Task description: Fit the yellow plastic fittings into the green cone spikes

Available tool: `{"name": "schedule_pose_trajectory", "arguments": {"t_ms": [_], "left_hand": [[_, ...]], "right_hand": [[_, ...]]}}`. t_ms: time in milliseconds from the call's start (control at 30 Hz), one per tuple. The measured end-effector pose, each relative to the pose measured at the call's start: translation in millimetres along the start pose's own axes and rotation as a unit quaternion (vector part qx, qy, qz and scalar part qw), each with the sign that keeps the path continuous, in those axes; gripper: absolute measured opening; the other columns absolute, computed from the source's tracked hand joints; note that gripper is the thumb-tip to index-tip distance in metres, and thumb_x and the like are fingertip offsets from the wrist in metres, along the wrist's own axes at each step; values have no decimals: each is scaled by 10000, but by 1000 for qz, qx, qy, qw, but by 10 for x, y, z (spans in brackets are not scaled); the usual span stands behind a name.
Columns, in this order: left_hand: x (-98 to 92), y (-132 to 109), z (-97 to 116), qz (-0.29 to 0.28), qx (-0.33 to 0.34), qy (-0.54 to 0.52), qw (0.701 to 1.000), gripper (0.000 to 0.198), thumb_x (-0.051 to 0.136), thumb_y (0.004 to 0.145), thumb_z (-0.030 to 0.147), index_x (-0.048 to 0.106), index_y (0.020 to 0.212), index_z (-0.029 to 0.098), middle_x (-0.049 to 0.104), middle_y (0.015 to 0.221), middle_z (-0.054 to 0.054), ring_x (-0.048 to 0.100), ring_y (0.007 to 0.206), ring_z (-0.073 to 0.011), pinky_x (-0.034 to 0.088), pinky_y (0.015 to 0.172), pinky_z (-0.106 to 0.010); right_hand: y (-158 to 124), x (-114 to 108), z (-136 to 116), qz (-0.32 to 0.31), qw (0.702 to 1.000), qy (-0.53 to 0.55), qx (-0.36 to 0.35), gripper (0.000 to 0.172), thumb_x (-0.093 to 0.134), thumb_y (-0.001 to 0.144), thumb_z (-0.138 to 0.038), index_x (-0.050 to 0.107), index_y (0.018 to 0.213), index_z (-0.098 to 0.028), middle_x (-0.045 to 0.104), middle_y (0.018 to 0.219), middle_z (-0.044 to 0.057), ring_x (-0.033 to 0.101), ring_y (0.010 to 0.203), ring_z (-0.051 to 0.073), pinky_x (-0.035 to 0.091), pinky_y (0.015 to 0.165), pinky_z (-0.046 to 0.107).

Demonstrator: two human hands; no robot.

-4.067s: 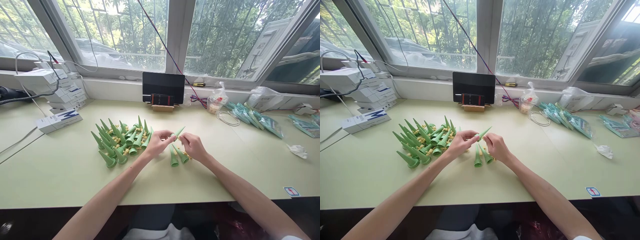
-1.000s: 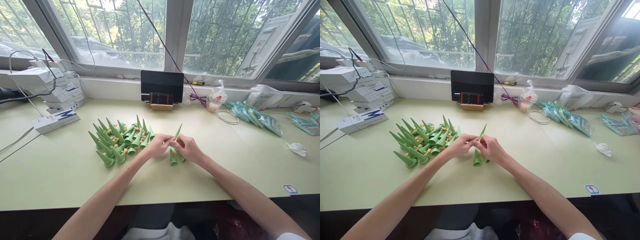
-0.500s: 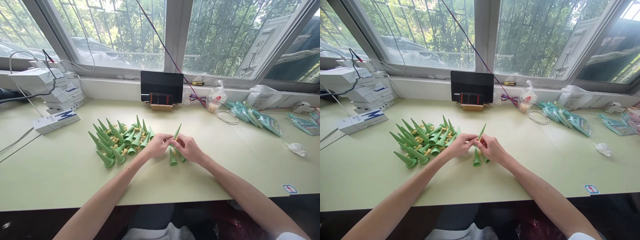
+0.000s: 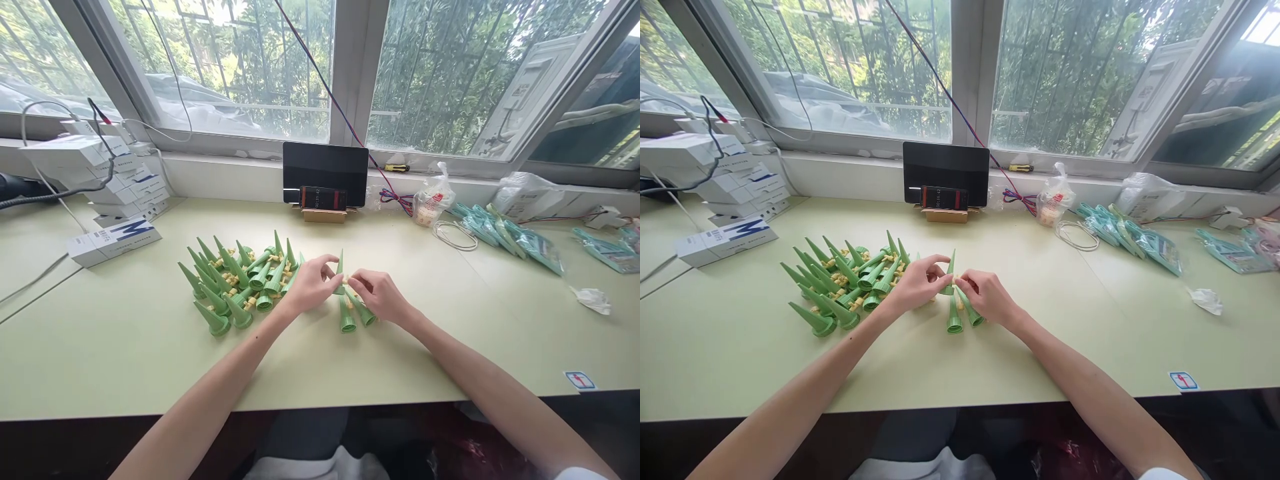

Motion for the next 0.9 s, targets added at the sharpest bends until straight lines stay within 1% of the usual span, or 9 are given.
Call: {"name": "schedule_pose_trajectory", "arguments": {"t_ms": [100,233,433,600,733,900], "left_hand": [[-22,-11,2,6,-2,37,999,433,575,803,320,558,1202,149,697,702,-5,579,601,-143,439,609,-252],[0,-26,-35,-11,-1,82,997,479,560,787,270,534,1250,152,652,617,19,605,619,-164,437,617,-257],[58,-47,-116,-28,12,135,990,418,521,813,249,581,1213,146,621,591,10,596,626,-177,419,600,-262],[77,-49,-131,-34,20,143,989,378,504,834,252,609,1181,143,631,611,-2,587,632,-180,416,603,-267],[63,-40,-107,-12,22,138,990,322,502,854,273,650,1110,145,632,615,-10,573,613,-172,416,609,-269],[31,-34,-9,42,34,116,992,267,479,903,311,682,1002,168,611,595,8,529,564,-145,404,635,-263]], "right_hand": [[11,-20,33,16,1000,-7,0,356,413,981,-420,548,751,-184,452,612,-30,348,543,111,320,545,255],[31,-47,104,37,999,-15,8,353,423,976,-418,540,736,-187,447,602,-31,347,536,113,320,543,256],[48,-62,166,51,998,-30,12,367,439,963,-435,527,702,-192,442,583,-32,356,531,117,323,543,259],[46,-65,175,49,998,-34,14,338,454,959,-398,533,705,-189,456,593,-30,366,537,116,327,545,261],[44,-71,190,47,998,-34,15,310,463,952,-376,558,725,-187,483,599,-24,387,540,120,339,546,265],[45,-77,205,39,999,-35,12,249,496,925,-340,577,748,-184,527,608,-18,437,543,123,370,555,264]]}}
Point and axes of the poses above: each hand's wrist, its own y-axis towards the middle knuckle, its own x-axis out of the palm, z = x × y, the point moved 3 cm from there along y, towards the middle knuckle
